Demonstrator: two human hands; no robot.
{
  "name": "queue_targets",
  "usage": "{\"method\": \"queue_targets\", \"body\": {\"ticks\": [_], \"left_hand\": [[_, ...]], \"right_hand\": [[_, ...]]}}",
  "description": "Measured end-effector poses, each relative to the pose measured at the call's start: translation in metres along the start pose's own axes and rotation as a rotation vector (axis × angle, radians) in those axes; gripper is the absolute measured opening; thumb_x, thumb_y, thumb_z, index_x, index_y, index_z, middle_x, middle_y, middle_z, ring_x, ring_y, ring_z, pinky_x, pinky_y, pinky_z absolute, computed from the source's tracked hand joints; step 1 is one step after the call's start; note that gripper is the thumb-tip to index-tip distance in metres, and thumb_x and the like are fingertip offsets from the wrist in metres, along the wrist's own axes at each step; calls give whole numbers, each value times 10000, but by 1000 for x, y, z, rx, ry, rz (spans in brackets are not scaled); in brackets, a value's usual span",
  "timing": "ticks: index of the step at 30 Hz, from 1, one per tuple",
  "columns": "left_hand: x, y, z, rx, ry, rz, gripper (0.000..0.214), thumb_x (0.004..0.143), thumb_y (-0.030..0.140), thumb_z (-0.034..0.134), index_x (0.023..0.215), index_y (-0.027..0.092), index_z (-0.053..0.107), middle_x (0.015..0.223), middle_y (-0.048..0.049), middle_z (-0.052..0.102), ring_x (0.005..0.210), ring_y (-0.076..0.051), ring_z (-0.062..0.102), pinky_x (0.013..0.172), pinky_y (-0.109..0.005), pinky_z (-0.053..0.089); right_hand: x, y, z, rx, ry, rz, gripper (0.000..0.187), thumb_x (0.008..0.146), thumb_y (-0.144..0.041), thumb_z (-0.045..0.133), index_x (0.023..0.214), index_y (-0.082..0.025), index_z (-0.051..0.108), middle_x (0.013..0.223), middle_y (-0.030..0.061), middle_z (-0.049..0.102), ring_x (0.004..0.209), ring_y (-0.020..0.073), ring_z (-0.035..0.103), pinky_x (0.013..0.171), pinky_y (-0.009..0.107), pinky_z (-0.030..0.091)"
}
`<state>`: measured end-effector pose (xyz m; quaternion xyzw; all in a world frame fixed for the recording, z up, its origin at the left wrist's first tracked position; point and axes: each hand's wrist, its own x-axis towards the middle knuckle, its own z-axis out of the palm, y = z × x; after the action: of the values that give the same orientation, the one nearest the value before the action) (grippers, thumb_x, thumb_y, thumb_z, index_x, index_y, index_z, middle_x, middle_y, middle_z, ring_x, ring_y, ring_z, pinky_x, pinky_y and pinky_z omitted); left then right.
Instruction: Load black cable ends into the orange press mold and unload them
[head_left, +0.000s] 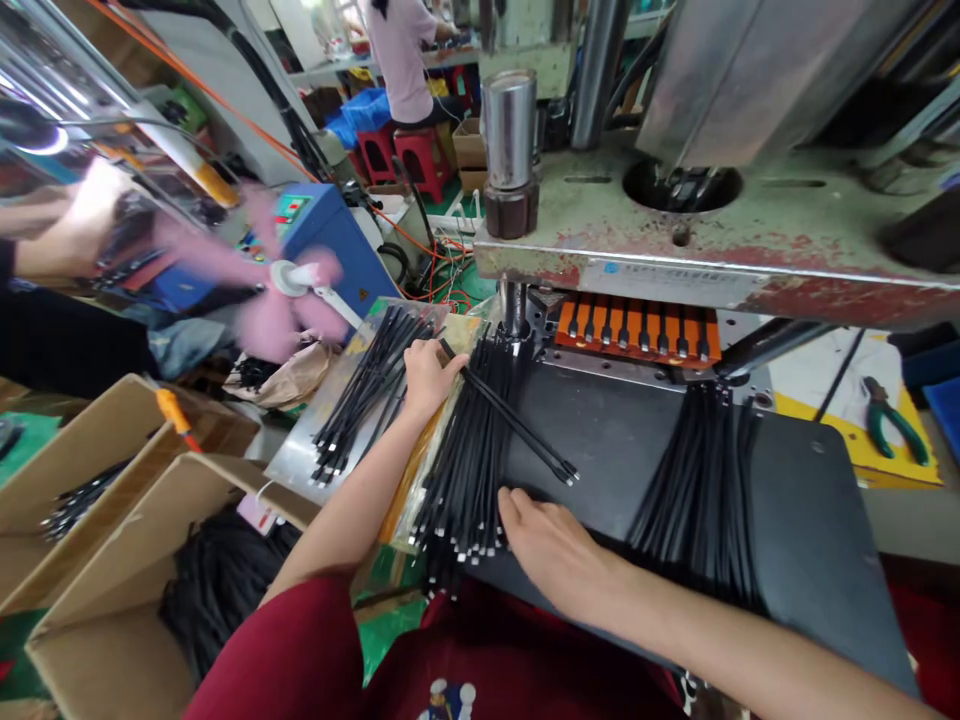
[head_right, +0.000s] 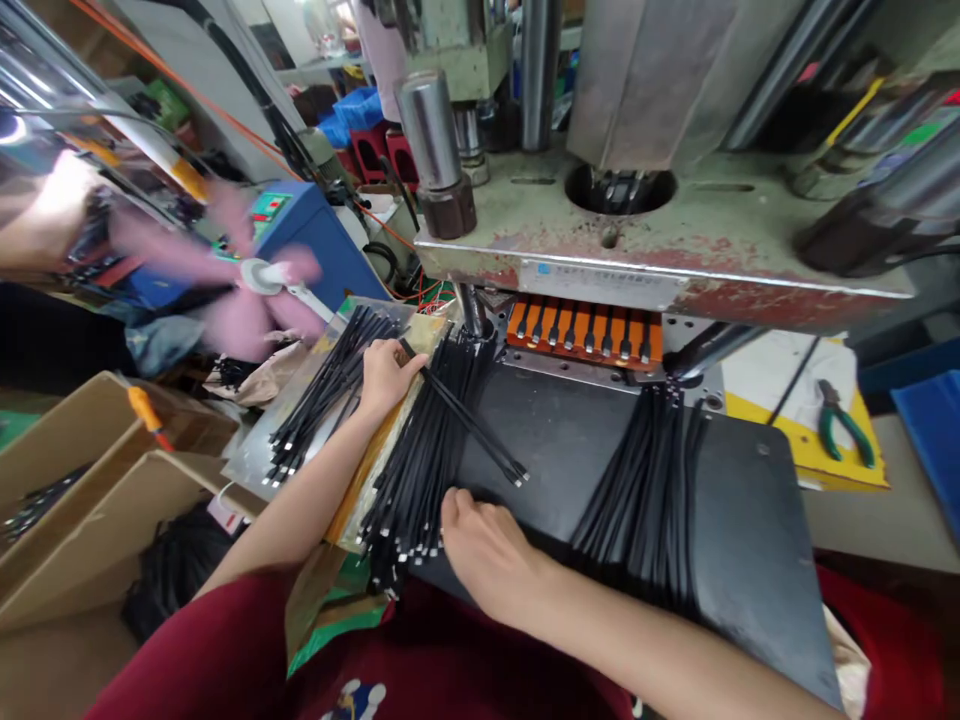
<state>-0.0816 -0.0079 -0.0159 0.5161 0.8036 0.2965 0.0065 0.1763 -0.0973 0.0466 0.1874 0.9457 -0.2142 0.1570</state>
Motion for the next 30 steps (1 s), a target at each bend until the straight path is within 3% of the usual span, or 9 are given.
{"method": "queue_targets", "body": {"ticks": [4, 7, 9, 12, 15, 20, 22, 24, 30], "left_hand": [[-2, -3, 6, -8, 68, -23, 525, 711, 337, 753, 1113, 108, 507, 1017, -131, 542, 1041, -294, 498, 945, -435, 391], [-4, -6, 8, -28, 96, -25, 629, 708, 336, 753, 1198, 94, 442, 1022, -131, 526, 1033, -297, 501, 949, -445, 396], [-5, -6, 9, -43, 113, -7, 593, 739, 338, 717, 1200, 91, 438, 1010, -129, 519, 1023, -293, 503, 945, -450, 401], [-6, -2, 6, -75, 157, 31, 486, 802, 329, 626, 1186, 85, 456, 985, -126, 521, 993, -278, 508, 930, -442, 414], [-6, 5, -1, -135, 207, 99, 372, 830, 333, 559, 1125, 111, 512, 960, -108, 537, 944, -250, 521, 897, -411, 436], [-9, 12, -8, -286, 158, 191, 274, 846, 357, 511, 998, 141, 584, 914, -69, 557, 835, -182, 561, 681, -277, 472], [-10, 11, -7, -332, 89, 236, 256, 854, 356, 507, 971, 148, 597, 877, -46, 561, 775, -153, 562, 624, -240, 455], [-11, 9, -5, -360, 45, 282, 234, 857, 348, 516, 951, 153, 607, 842, -28, 566, 733, -134, 555, 622, -226, 451], [-13, 11, 1, -434, 53, 258, 226, 867, 342, 521, 935, 152, 623, 829, -26, 603, 709, -126, 553, 660, -233, 443]], "right_hand": [[7, -3, -3, 52, 43, -72, 691, 686, 5, 513, 1361, -79, 394, 1053, 145, 615, 804, 245, 635, 688, 330, 489], [8, 13, -19, 85, 50, -40, 315, 819, -74, 492, 1101, -156, 607, 877, 78, 651, 763, 225, 640, 671, 307, 469], [11, 33, -35, 148, 133, -20, 201, 886, -148, 478, 978, -177, 654, 871, 64, 668, 827, 217, 644, 715, 296, 459], [22, 70, -62, 234, 380, 46, 191, 891, -179, 505, 980, -186, 674, 909, 48, 686, 864, 193, 636, 767, 285, 444], [33, 101, -86, 283, 610, 127, 169, 852, -136, 536, 922, -173, 686, 845, 36, 684, 772, 168, 633, 736, 274, 447], [15, 119, -106, 348, 1130, 0, 190, 850, -116, 529, 980, -158, 662, 1038, 66, 663, 917, 165, 619, 809, 272, 462], [-7, 126, -104, 345, 1218, -5, 162, 872, -169, 528, 948, -167, 671, 1018, 56, 667, 905, 161, 618, 786, 264, 468], [-35, 141, -92, 376, 1237, 89, 157, 878, -231, 541, 916, -171, 681, 898, 37, 681, 784, 148, 623, 704, 253, 469], [-117, 204, -10, 575, 1493, 652, 258, 811, -370, 578, 843, -131, 669, 675, 23, 625, 572, 130, 527, 559, 252, 411]]}}
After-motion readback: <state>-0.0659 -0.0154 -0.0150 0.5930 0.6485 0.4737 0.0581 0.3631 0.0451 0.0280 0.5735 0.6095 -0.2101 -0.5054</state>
